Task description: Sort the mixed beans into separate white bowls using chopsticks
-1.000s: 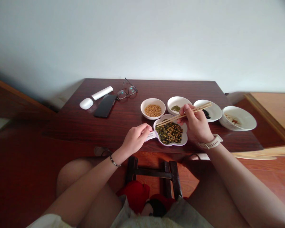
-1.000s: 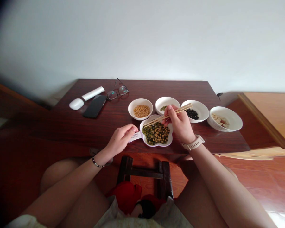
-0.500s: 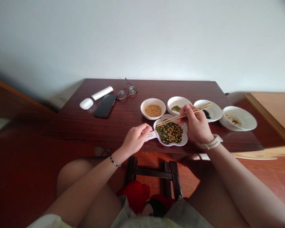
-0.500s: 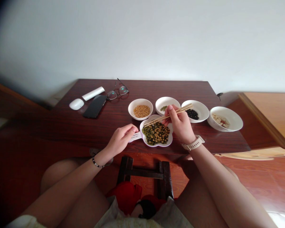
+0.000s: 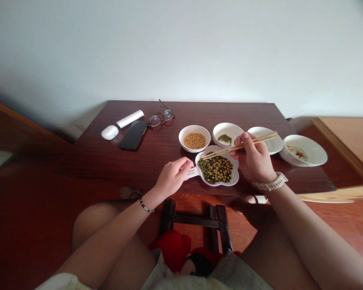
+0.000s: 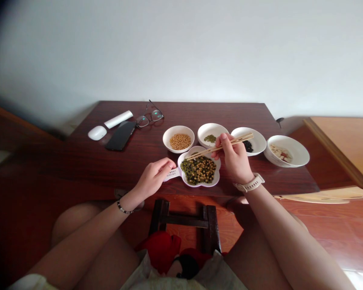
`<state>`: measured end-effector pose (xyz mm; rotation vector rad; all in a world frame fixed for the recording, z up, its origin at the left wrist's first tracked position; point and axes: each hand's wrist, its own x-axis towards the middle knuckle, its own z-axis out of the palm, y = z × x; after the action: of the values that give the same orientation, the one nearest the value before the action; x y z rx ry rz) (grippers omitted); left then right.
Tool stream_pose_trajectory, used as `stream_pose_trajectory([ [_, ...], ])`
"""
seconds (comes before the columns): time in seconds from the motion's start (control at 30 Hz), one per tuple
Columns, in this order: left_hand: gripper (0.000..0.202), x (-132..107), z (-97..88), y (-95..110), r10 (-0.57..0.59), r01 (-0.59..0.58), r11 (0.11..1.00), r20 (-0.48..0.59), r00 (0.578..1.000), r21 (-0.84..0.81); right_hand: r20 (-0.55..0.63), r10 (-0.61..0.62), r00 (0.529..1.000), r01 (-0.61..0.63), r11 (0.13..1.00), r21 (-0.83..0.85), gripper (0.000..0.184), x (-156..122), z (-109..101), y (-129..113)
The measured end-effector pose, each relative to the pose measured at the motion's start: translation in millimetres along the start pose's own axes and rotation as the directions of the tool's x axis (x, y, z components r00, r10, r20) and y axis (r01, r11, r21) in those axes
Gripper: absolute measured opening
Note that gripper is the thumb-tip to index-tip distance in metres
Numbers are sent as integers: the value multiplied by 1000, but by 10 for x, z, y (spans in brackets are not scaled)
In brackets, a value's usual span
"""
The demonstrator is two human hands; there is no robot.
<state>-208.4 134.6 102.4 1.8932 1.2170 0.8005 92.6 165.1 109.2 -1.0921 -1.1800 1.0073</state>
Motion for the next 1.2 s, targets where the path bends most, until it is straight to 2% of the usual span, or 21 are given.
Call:
stream_pose_trajectory([
  [0.6, 42, 1, -2, 8, -5, 5, 1000, -4, 1000, 1, 72, 41, 997, -39, 999, -29, 44, -46, -22, 32],
  [1.2, 41, 0, -1, 7, -6, 6, 1000, -8, 1000, -1, 24, 49, 998, -48, 998, -35, 44, -11, -54, 87],
])
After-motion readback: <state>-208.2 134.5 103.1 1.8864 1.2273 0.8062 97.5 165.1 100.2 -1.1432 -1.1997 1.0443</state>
